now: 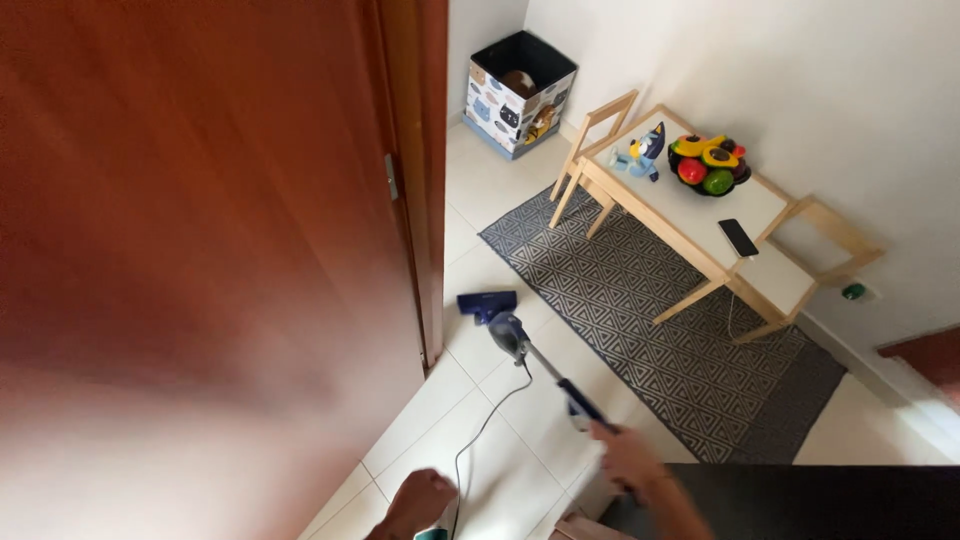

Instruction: Vacuuming the floor of a bedroom, moving a rug and shoes to reach different areas.

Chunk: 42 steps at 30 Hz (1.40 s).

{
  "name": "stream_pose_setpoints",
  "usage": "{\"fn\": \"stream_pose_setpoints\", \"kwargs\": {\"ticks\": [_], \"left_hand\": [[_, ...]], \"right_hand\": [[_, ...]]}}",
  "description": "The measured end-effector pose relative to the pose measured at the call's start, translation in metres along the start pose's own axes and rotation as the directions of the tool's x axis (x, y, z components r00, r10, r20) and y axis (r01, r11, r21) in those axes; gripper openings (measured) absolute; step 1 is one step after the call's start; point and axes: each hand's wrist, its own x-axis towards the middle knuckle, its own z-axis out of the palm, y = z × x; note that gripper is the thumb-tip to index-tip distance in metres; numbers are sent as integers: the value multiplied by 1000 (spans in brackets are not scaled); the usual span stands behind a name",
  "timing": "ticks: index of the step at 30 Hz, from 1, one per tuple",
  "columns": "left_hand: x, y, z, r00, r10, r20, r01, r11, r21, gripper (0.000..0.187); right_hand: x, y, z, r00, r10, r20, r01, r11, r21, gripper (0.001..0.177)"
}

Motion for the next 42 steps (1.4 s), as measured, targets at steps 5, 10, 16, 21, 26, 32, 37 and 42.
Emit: {"fn": "stream_pose_setpoints", "kwargs": {"ticks": [5, 10, 16, 21, 26, 32, 37, 42], "left_hand": [[12, -11, -112, 757, -458, 466, 554, 70, -830, 30], [38, -29, -138, 750, -485, 450, 538, 51, -841, 32], [76, -27, -139, 676, -528, 514, 602, -6, -798, 31], [113, -5, -164, 586, -525, 618, 652, -149, -744, 21], [155, 9, -193, 540, -552, 635, 659, -192, -727, 27], [184, 10, -211, 501, -527, 686, 653, -290, -700, 25], [208, 5, -202, 511, -578, 636, 656, -217, -723, 28], [223, -5, -225, 521, -565, 640, 618, -267, -739, 23]], "right_hand": [[-119, -132, 18, 988, 74, -135, -107, 960, -259, 45], [-104, -167, 57, 988, 75, -136, -122, 918, -378, 50], [-35, -202, 68, 998, 33, -51, -50, 918, -393, 45], [13, -245, 60, 993, -57, 99, 95, 891, -443, 40], [64, -245, 34, 983, -83, 164, 152, 867, -475, 42], [73, -271, -63, 987, 102, 121, -29, 868, -496, 40], [84, -357, -117, 976, 210, 59, -137, 800, -583, 43], [94, -414, -64, 989, 119, 82, -52, 825, -563, 38]]}}
